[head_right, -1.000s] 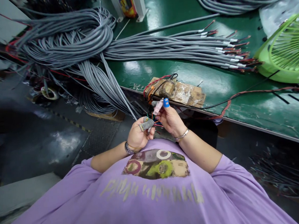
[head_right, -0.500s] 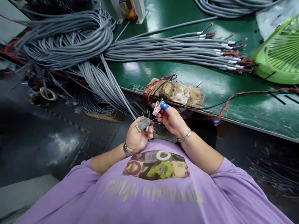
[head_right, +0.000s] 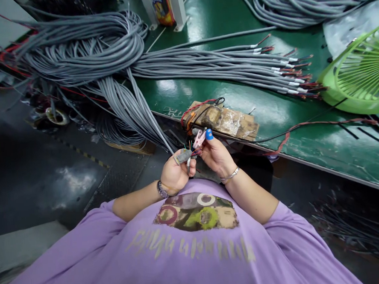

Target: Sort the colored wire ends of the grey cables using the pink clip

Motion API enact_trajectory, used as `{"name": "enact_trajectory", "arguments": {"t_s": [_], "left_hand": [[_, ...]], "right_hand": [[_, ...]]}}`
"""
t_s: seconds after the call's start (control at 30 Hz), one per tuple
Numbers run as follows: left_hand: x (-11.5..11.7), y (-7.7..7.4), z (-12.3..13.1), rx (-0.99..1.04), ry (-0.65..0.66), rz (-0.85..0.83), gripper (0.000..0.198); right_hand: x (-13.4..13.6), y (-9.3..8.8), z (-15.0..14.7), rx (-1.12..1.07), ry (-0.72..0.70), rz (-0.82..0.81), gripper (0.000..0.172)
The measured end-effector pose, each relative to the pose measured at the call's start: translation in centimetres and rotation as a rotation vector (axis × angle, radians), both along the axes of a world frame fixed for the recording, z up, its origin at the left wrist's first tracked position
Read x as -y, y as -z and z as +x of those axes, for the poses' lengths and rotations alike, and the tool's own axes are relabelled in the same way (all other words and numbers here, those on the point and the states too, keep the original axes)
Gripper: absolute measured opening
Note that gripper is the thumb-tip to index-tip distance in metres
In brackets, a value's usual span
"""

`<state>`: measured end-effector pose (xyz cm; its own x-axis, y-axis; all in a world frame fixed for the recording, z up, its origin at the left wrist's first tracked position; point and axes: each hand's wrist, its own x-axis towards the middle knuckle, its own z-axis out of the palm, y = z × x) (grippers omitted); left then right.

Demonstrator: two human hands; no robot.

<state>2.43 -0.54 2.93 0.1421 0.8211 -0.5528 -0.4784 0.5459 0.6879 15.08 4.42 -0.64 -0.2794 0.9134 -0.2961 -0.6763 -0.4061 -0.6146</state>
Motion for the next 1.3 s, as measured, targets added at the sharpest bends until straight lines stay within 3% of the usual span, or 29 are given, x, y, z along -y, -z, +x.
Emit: {"name": "enact_trajectory", "arguments": {"t_s": [0.77,0.93,1.3], "left_hand": [[1.1,0.5,-0.5,-0.022,0.056,0.032,0.04],[1.7,0.5,-1.3,-0.041,0.078,0.049,0.044],[1.9,2.1,-1.6,-0.167,0.09,0.183,0.037]], "right_hand": [[0.6,-0.7,0.0,-0.071,0.022,-0.09,0.039],[0.7,-0.2,0.4,-0.069,0.014,-0.094,0.041],[1.5,1.0,3.6,0.121,-0.409,0.093,0.044]]}}
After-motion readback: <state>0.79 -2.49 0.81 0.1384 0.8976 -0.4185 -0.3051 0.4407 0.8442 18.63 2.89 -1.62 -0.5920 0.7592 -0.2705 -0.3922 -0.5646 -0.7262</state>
